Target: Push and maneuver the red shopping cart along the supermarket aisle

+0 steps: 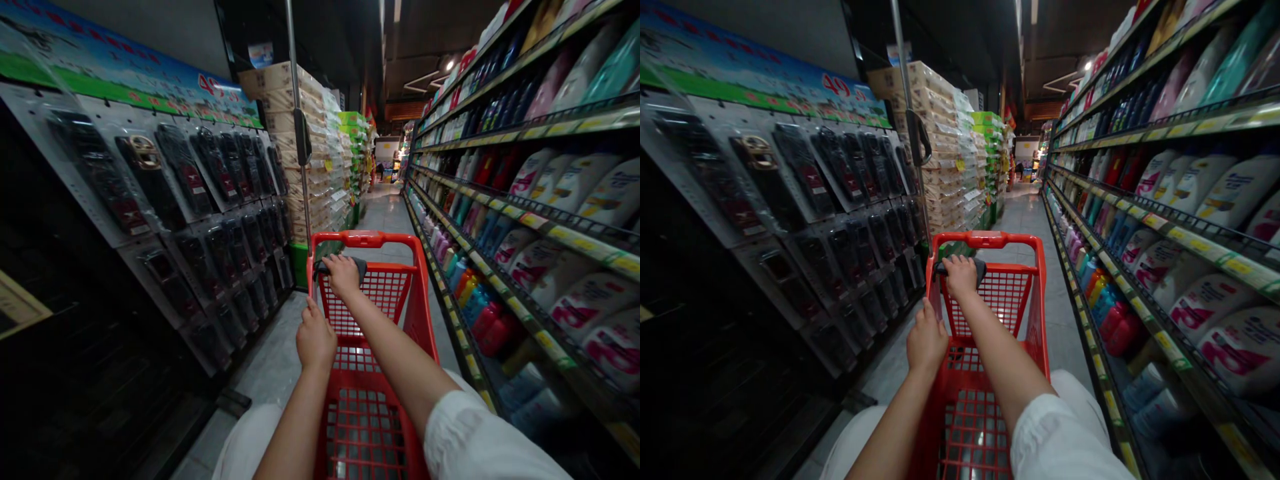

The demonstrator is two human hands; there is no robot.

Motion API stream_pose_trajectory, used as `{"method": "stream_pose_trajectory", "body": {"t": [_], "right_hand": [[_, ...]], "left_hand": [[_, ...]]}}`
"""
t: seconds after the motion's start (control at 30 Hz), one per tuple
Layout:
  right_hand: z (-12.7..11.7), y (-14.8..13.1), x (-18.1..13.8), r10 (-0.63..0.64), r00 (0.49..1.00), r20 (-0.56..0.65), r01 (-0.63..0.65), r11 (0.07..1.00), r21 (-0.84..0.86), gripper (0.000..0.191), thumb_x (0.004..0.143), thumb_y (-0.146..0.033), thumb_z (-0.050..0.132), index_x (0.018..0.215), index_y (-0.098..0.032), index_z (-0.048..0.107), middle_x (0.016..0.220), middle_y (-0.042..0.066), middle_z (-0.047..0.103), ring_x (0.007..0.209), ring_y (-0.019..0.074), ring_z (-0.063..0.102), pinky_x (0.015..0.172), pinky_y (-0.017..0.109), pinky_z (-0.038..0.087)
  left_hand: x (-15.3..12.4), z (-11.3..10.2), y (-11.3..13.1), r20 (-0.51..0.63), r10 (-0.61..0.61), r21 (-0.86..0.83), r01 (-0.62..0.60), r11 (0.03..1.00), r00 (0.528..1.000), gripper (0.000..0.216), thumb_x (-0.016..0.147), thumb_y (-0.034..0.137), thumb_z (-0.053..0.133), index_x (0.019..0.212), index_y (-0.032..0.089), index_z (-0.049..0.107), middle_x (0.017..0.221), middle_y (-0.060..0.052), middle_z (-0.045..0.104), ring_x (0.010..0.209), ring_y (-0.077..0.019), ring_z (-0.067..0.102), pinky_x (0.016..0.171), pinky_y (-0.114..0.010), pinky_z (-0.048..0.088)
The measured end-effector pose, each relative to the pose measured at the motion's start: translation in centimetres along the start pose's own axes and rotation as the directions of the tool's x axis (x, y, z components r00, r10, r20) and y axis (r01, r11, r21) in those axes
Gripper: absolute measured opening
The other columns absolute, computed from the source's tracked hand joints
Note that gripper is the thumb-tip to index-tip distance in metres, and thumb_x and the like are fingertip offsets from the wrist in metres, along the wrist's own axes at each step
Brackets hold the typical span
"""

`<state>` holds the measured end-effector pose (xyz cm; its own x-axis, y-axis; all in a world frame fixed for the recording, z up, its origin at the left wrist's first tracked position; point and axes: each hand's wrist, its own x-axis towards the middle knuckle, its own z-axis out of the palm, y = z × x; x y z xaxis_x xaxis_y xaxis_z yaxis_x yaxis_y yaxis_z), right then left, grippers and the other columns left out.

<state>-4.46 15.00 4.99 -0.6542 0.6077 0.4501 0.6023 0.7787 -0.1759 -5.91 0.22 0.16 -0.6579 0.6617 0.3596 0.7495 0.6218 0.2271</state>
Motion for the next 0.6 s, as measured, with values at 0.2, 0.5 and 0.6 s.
{"method": "stream_pose_trajectory", "body": {"t": [0.2, 0.5, 0.6], "right_hand": [[-1.0, 2.5, -1.7, -0.058, 0.998, 0.004, 0.058, 0.997, -0.052, 0.052, 0.095, -0.015, 0.031, 0.144, -0.024, 0.044, 0.148, 0.006, 0.048, 0.133, 0.0226, 0.041, 0.107, 0.04, 0.029], [-3.6, 9.8, -6.9, 0.394, 0.91, -0.125, -0.406, 0.909, -0.09, 0.05, 0.095, -0.016, 0.031, 0.136, -0.035, 0.053, 0.143, 0.006, 0.052, 0.132, 0.0343, 0.036, 0.106, 0.062, 0.019], [-3.5, 8.2, -6.4, 0.413, 0.9, -0.136, -0.426, 0.902, -0.078, 0.047, 0.096, -0.018, 0.031, 0.134, -0.034, 0.054, 0.141, 0.008, 0.053, 0.127, 0.0314, 0.04, 0.106, 0.06, 0.02]], "left_hand": [[-0.4, -0.2, 0.2, -0.013, 0.015, 0.036, -0.015, 0.999, 1.0, 0.063, 0.088, 0.018, 0.045, 0.146, 0.0, 0.03, 0.119, -0.022, 0.058, 0.094, -0.0246, 0.066, 0.079, -0.032, 0.053], [-1.2, -0.8, 0.9, 0.005, 0.032, 0.042, -0.032, 0.999, 0.999, 0.061, 0.09, 0.02, 0.041, 0.147, 0.002, 0.031, 0.113, -0.019, 0.06, 0.089, -0.0241, 0.067, 0.071, -0.031, 0.054], [-1.2, -0.9, 0.8, 0.027, 0.022, 0.037, -0.023, 0.999, 0.999, 0.061, 0.09, 0.021, 0.042, 0.148, 0.004, 0.031, 0.113, -0.019, 0.06, 0.085, -0.0231, 0.068, 0.068, -0.031, 0.054]]}}
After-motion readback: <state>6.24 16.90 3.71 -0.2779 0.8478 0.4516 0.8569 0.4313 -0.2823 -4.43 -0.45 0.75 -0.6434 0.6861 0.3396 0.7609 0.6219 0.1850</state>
